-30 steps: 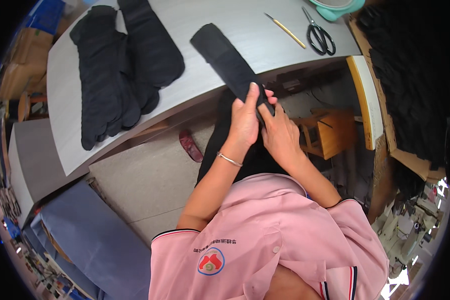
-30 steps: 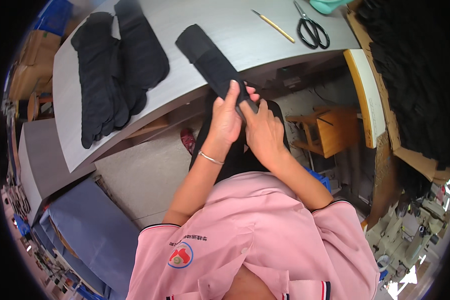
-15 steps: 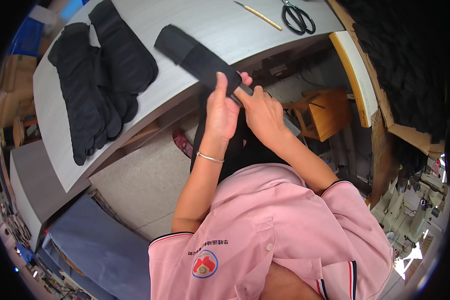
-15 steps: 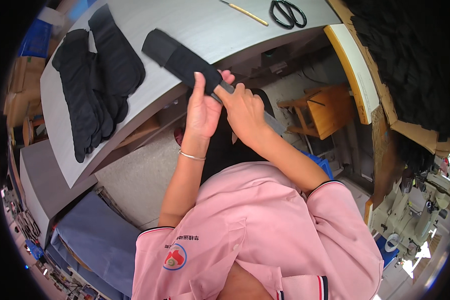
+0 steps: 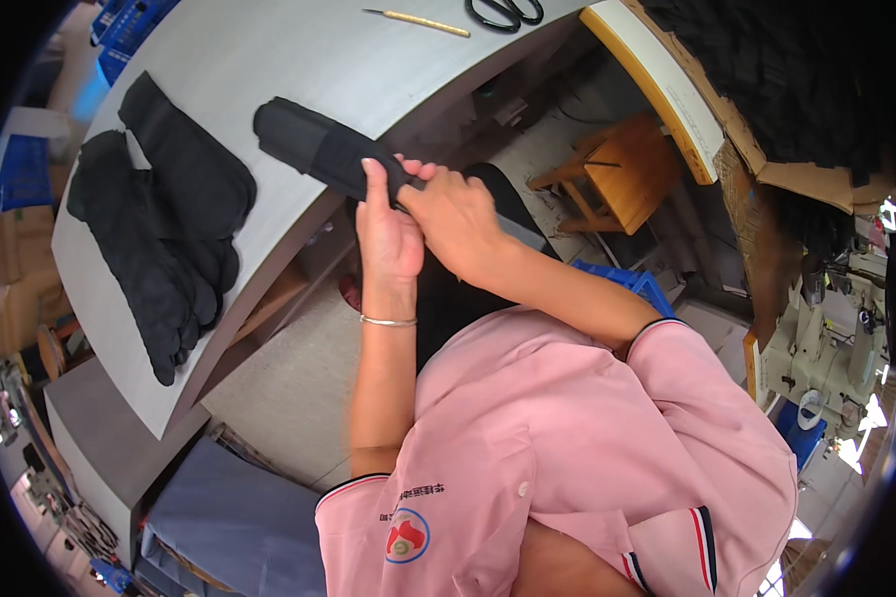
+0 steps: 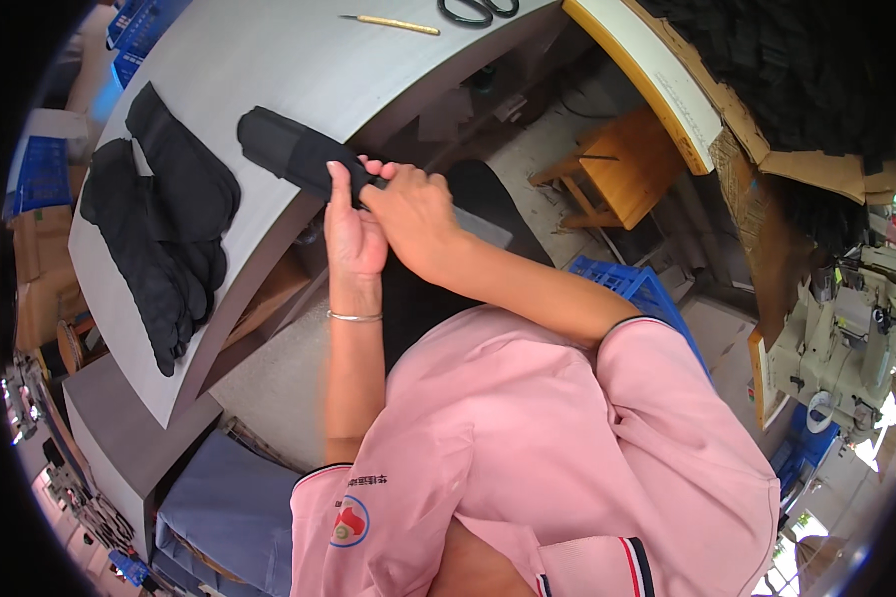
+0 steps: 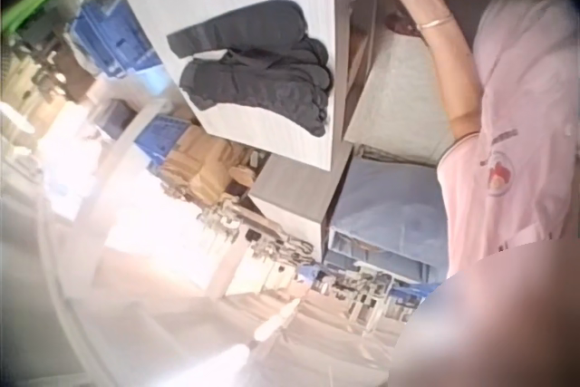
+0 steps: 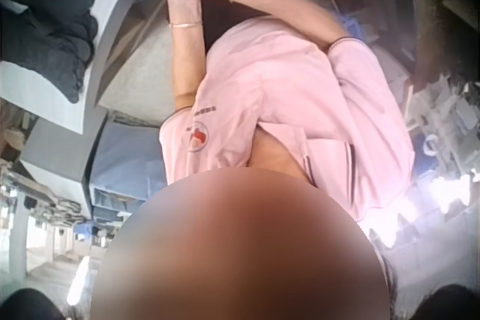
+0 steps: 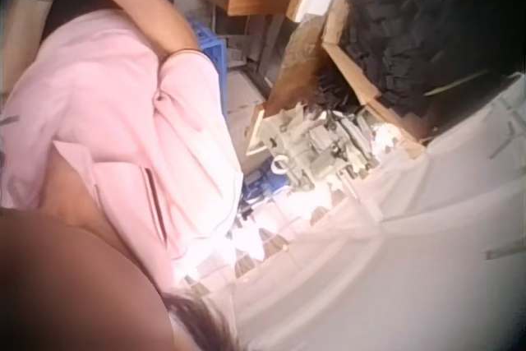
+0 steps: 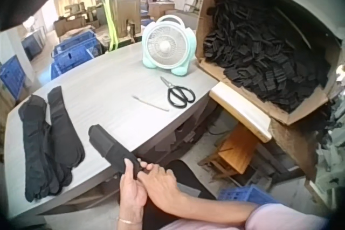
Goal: Inspecting and folding black fabric straps at a garment factory workbench.
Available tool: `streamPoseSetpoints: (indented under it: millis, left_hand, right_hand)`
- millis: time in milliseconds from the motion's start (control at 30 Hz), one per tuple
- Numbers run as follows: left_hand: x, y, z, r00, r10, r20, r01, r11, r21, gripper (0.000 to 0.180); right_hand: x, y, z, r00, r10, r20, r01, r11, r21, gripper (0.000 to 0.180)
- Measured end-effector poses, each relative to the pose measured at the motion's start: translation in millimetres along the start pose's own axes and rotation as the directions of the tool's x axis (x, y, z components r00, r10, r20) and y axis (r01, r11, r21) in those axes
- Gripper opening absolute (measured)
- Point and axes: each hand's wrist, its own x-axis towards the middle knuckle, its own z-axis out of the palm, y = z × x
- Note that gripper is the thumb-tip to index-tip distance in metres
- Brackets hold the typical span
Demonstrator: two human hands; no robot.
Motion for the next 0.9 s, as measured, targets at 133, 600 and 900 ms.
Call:
streamPoseSetpoints:
  millis: [133, 600, 900]
  left_hand:
    - [0, 3, 2, 0.999, 0.004, -0.054, -0.002, 1.000, 0.024, 0.040]
    - [-5, 5, 8, 1.000, -0.006, -0.012, 0.007, 1.000, 0.023, 0.044]
    - [-7, 0, 11, 0.995, 0.050, -0.083, -0.039, 0.991, 0.131, 0.034]
  right_hand:
    - [-38, 0, -30, 0.999, 0.036, -0.002, -0.036, 0.999, 0.010, 0.062]
    - [5, 3, -7, 0.998, 0.023, 0.057, -0.030, 0.993, 0.115, 0.038]
    - [-10, -5, 1, 1.000, 0.012, 0.016, -0.010, 0.995, -0.099, 0.033]
